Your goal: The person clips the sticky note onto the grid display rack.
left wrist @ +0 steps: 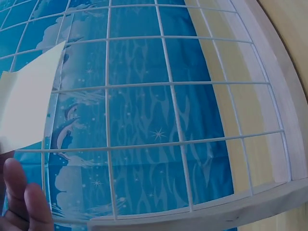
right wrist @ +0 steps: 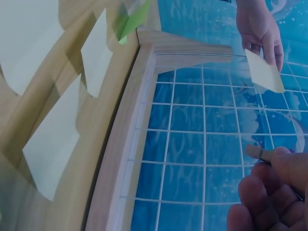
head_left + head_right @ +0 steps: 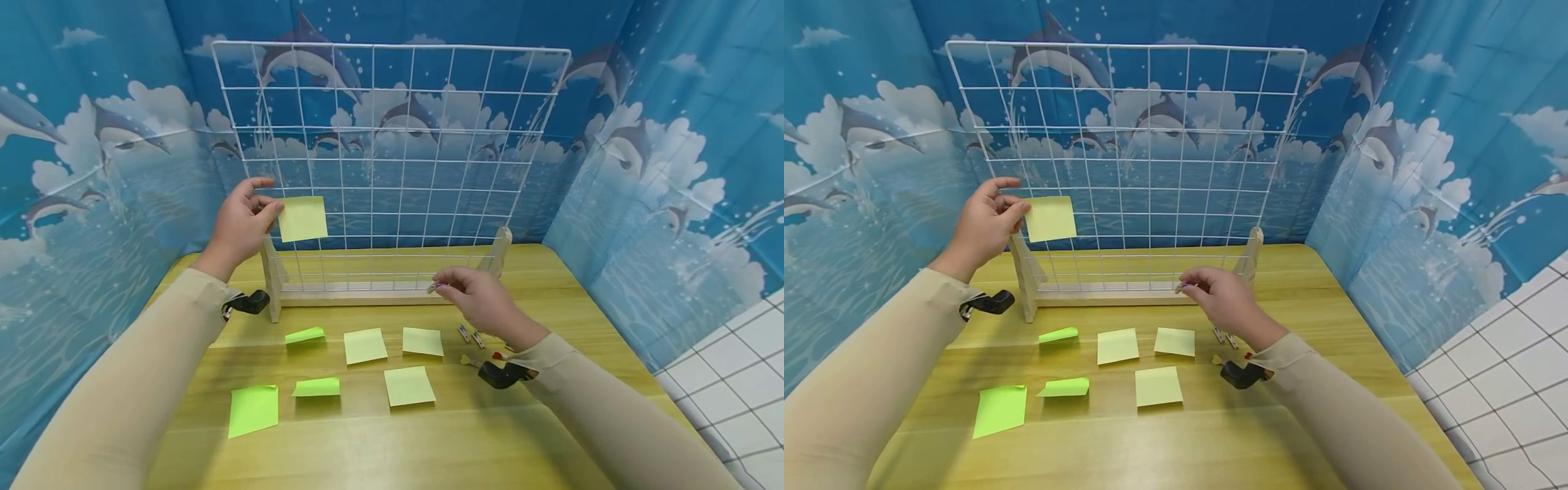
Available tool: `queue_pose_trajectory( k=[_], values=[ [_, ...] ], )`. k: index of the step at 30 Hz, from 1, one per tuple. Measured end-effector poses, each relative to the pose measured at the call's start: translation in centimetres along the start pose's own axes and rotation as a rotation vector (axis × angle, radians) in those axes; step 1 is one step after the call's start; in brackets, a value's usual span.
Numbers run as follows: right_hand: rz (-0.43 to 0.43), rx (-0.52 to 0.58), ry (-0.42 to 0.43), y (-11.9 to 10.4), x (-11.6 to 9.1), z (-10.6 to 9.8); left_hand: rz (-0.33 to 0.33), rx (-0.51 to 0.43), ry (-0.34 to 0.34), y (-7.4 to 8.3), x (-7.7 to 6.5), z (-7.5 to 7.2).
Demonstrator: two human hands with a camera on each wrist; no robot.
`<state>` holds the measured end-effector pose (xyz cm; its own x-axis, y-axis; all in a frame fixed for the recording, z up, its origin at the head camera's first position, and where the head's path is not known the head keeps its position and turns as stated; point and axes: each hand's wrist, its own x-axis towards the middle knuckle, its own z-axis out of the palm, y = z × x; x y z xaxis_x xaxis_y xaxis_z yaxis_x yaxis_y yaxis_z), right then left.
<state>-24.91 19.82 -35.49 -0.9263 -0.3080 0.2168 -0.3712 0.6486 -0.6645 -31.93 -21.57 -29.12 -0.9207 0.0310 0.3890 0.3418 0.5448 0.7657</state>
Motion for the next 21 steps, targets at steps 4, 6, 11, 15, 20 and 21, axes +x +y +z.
queue_pose_trajectory(
  k=[4,6,11,15,20,21],
  values=[
    [-0.027,0.015,0.004,-0.5,0.3,0.2,-0.013,0.027,-0.017,0.3,0.4,-0.1],
    [-0.035,0.023,0.003,-0.8,0.4,0.2,-0.023,0.041,-0.023,0.4,0.6,-0.1],
    [-0.045,0.037,-0.006,-1.7,0.8,0.5,-0.048,0.054,-0.022,0.6,0.9,-0.2],
    [-0.053,0.044,-0.011,-2.3,1.2,0.7,-0.065,0.039,-0.011,0.8,1.0,-0.2],
    [-0.078,0.051,-0.022,-3.2,1.7,0.8,-0.099,0.073,-0.005,1.1,1.2,-0.1],
    [-0.084,0.054,-0.027,-3.5,1.8,0.9,-0.109,0.081,-0.002,1.2,1.2,-0.1]
  ],
)
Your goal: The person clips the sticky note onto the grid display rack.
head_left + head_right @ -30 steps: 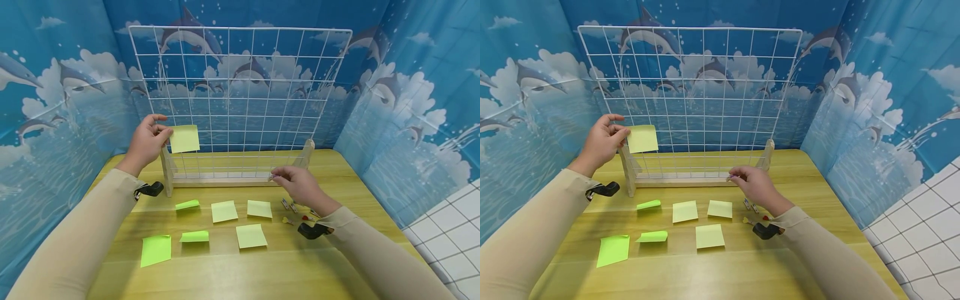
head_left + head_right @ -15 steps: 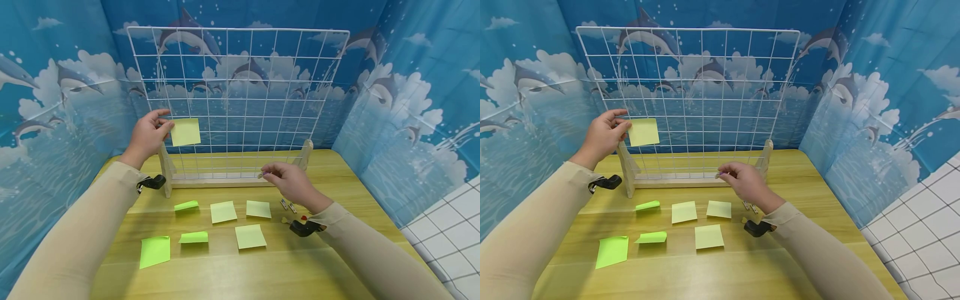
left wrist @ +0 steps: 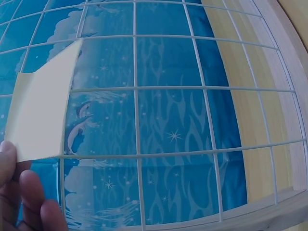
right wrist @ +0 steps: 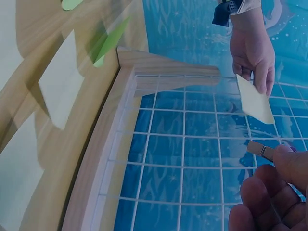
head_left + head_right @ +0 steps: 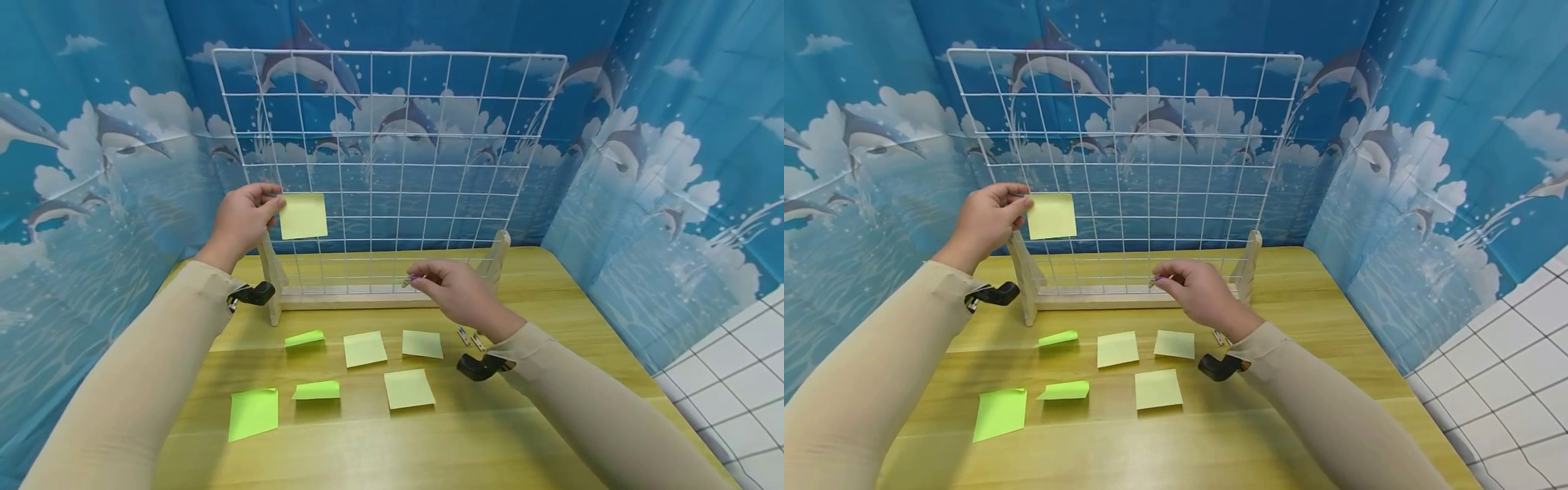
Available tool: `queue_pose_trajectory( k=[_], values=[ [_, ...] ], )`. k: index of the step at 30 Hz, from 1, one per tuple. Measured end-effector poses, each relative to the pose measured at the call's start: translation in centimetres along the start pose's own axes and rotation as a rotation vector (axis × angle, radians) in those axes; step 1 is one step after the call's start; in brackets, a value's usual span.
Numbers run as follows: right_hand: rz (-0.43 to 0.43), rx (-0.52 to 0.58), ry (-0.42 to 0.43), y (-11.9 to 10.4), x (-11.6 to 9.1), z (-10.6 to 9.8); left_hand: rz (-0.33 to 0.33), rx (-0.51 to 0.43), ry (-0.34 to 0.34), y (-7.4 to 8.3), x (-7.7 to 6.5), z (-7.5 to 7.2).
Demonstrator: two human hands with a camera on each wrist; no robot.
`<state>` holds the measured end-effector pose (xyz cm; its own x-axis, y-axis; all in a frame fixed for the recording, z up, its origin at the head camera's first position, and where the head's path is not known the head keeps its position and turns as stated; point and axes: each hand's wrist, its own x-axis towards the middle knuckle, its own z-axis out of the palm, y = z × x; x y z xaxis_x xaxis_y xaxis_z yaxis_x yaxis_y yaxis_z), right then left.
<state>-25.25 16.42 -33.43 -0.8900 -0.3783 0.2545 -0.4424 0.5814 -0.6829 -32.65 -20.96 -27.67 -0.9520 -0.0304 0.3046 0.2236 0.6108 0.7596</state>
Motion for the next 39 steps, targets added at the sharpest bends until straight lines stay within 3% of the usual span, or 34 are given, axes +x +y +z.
queue_pose_trajectory(
  k=[6,12,20,26,39],
  values=[
    [-0.051,-0.010,0.012,-1.4,1.7,0.7,-0.043,0.012,0.016,0.2,0.0,0.0],
    [-0.094,0.021,0.086,-3.1,4.0,1.7,-0.064,-0.005,0.031,0.3,-0.3,0.0],
    [-0.085,0.058,0.166,-5.8,7.2,2.6,-0.054,-0.026,0.038,0.5,-0.7,0.1],
    [-0.078,0.105,0.178,-7.4,9.2,3.1,-0.047,-0.035,0.040,0.5,-0.9,0.1],
    [-0.015,0.106,0.210,-9.2,11.9,3.6,-0.044,-0.048,0.053,0.2,-0.7,0.3]
  ],
)
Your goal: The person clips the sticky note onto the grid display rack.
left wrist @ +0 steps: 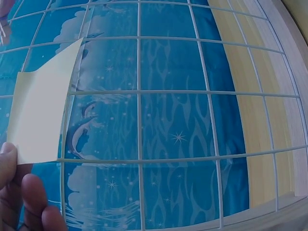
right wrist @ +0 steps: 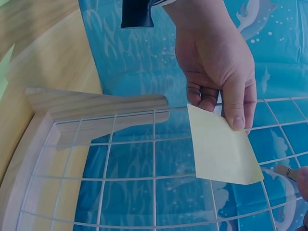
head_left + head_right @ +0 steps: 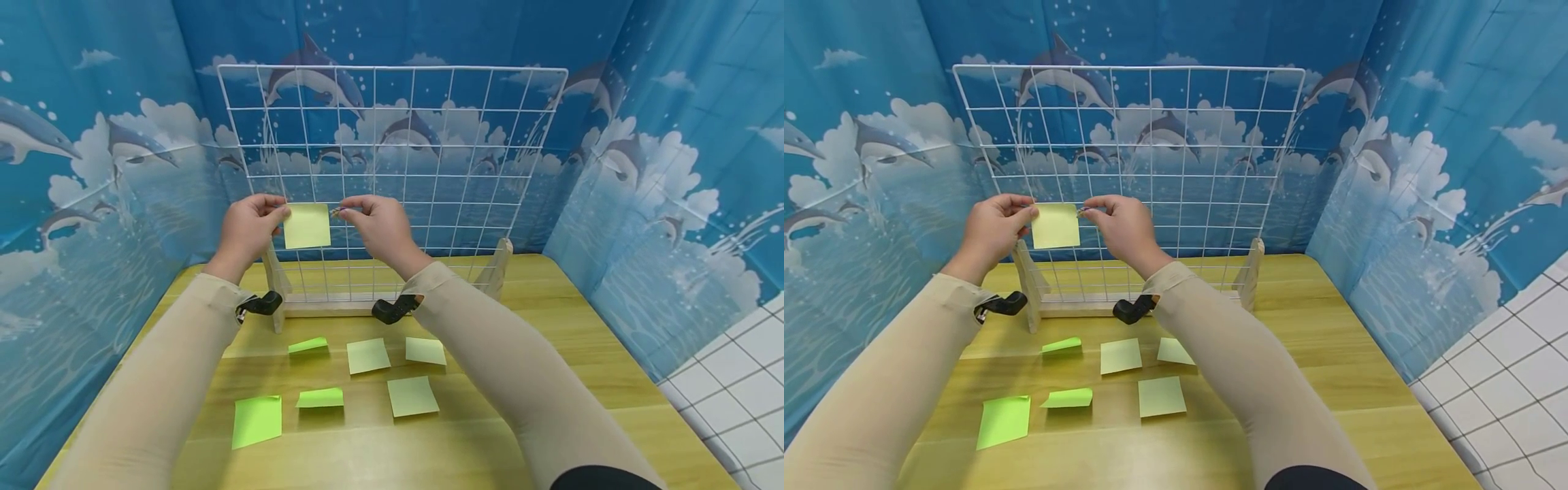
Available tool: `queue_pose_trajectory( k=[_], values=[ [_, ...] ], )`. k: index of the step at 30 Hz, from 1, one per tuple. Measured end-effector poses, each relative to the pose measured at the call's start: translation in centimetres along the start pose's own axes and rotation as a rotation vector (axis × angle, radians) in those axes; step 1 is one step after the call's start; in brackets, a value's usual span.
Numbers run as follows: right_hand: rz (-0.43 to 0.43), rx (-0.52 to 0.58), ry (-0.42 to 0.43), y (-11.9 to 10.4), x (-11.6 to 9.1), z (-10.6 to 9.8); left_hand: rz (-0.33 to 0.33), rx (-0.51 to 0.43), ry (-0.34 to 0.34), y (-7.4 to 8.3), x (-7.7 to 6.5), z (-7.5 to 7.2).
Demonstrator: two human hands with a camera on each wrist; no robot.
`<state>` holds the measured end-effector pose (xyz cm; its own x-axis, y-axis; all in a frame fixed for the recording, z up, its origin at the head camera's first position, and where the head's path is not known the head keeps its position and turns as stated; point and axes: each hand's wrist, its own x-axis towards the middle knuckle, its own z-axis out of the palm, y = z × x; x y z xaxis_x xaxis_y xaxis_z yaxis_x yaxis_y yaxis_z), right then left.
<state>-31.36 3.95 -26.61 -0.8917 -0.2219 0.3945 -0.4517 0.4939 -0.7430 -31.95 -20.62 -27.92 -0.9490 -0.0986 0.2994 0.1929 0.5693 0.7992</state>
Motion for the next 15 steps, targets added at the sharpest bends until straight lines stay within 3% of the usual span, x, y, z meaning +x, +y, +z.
queue_pose_trajectory(
  k=[15],
  values=[
    [0.035,-0.023,0.025,-1.1,2.2,1.5,-0.019,-0.011,-0.001,0.4,-0.4,0.0]
  ],
)
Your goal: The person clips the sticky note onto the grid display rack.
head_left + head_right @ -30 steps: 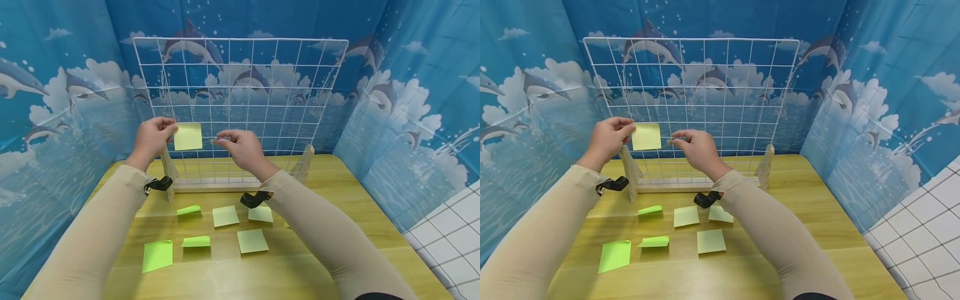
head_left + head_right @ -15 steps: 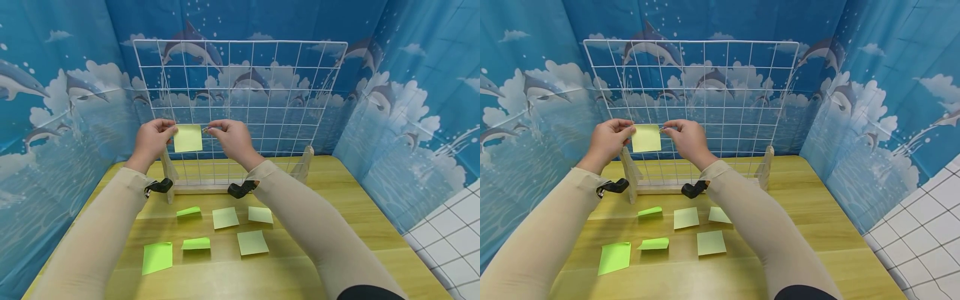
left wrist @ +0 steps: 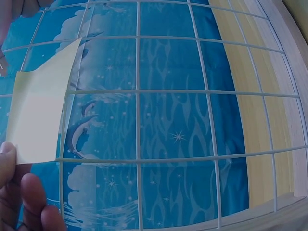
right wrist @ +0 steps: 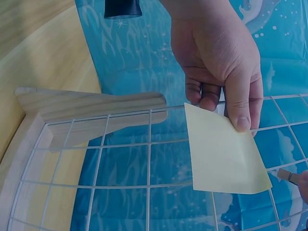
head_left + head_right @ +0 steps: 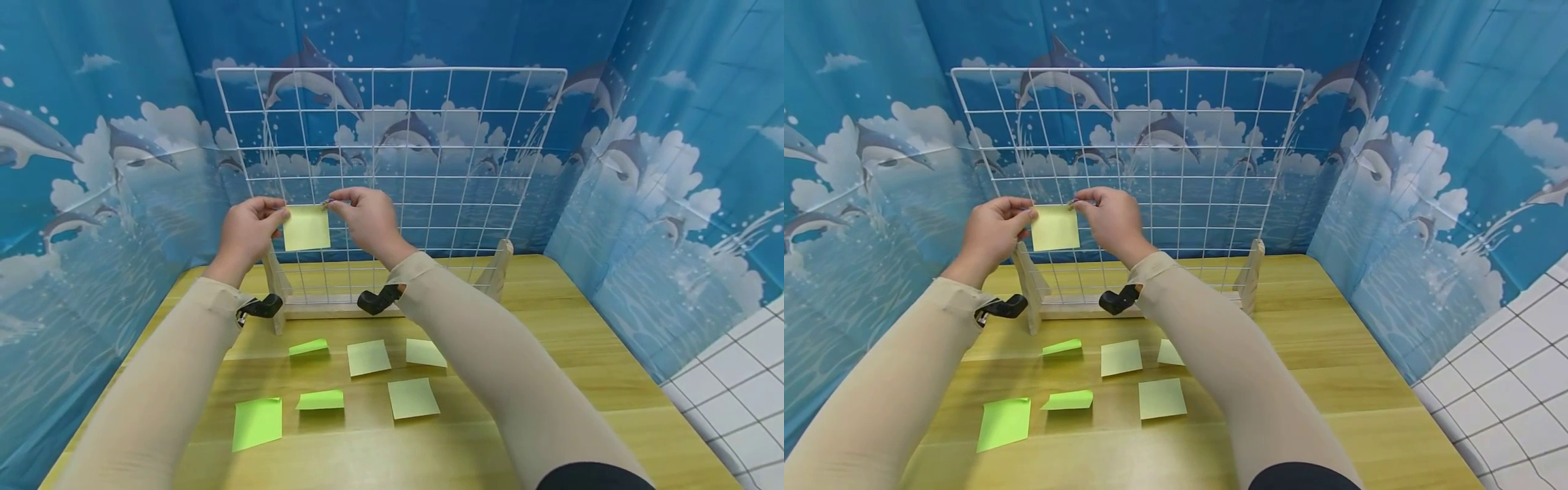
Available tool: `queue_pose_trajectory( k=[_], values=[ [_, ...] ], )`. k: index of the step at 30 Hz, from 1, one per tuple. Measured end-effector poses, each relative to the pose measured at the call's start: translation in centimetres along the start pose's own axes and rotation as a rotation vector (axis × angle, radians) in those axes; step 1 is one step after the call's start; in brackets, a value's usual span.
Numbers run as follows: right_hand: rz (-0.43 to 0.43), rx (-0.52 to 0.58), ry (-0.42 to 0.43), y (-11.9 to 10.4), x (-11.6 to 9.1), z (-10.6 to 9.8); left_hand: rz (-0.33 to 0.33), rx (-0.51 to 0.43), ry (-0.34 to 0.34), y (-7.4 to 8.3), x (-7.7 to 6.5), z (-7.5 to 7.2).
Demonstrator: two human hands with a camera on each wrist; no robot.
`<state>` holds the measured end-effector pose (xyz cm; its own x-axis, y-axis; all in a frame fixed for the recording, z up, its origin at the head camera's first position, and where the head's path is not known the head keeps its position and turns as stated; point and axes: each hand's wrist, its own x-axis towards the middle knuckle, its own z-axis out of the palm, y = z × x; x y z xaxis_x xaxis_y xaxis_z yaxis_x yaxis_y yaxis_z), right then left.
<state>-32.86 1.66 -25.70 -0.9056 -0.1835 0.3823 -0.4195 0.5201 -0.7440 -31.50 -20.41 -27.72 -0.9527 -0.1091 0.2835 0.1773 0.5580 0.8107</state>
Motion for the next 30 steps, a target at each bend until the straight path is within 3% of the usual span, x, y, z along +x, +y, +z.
queue_pose_trajectory(
  k=[18,30],
  values=[
    [0.050,-0.067,0.000,-0.7,1.0,1.2,0.000,0.004,0.012,-0.2,-0.2,0.1],
    [0.039,-0.158,-0.015,-1.0,1.3,1.3,0.013,-0.001,0.016,-0.3,0.0,0.2]
  ],
)
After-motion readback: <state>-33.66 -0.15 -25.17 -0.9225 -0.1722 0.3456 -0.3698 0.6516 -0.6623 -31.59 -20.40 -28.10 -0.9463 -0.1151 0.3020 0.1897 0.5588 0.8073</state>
